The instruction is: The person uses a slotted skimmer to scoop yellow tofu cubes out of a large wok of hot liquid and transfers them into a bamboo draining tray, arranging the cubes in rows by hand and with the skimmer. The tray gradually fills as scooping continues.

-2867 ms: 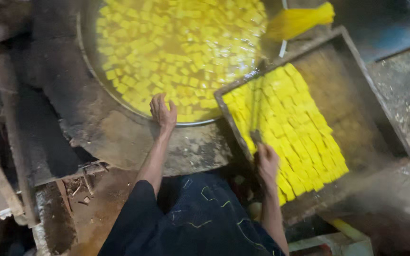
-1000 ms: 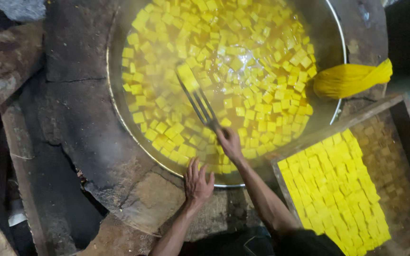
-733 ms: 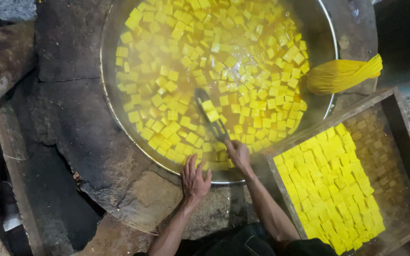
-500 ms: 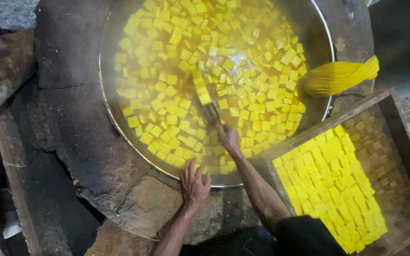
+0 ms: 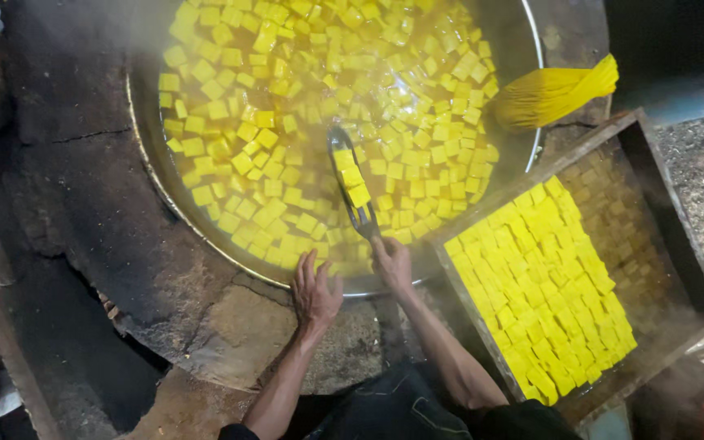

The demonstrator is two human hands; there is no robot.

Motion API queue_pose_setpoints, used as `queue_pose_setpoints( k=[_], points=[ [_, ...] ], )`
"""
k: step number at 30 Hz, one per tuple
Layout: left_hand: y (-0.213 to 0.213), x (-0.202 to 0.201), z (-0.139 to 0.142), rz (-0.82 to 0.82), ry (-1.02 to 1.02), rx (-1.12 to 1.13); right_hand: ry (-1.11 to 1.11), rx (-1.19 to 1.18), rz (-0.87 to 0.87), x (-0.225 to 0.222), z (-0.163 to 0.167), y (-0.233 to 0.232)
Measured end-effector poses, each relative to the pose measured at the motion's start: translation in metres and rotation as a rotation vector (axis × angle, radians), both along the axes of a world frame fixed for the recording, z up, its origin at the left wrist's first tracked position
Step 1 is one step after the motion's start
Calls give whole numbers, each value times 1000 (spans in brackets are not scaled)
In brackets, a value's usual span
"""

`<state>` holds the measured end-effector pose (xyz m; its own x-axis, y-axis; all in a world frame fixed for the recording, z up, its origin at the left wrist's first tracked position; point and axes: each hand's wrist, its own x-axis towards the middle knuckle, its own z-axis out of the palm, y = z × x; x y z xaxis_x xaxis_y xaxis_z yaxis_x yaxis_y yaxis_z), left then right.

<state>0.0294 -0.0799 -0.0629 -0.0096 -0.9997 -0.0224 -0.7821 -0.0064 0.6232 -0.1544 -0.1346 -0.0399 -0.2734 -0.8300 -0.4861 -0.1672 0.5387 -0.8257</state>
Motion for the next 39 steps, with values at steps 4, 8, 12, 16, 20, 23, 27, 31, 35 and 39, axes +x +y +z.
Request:
queue_pose_setpoints(
  k=[4, 8, 12, 16, 20, 23, 27, 31, 35, 39],
  points=[
    [-1, -3, 4, 9, -2, -17, 208, 117, 58, -15, 11, 2],
    [-1, -3, 2, -2, 3, -75, 231, 181, 109, -14, 6, -29],
    [3, -6, -6, -1, -11, -136, 347, -79, 40, -1, -6, -69],
    [5, -11, -10, 1, -75, -129, 311, -239, -25, 7, 2, -92],
    [8, -22, -4, -28, -113, -77, 124, -283, -186, -4, 25, -89],
    [20, -57, 11, -77, -43, -173, -247, -368, -247, -51, 44, -57],
    [45, -148, 31, -352, 153, -301, -155, -439, -241, -169, 68, 21],
    [70, -245, 48, -563, 251, -301, 223, -392, -195, -313, 97, 115],
    [97, -311, 56, -699, 260, -310, 636, -127, -134, -434, 118, 193],
    [116, -343, 55, -652, 129, -358, 874, -157, -77, -518, 120, 217]
  ],
)
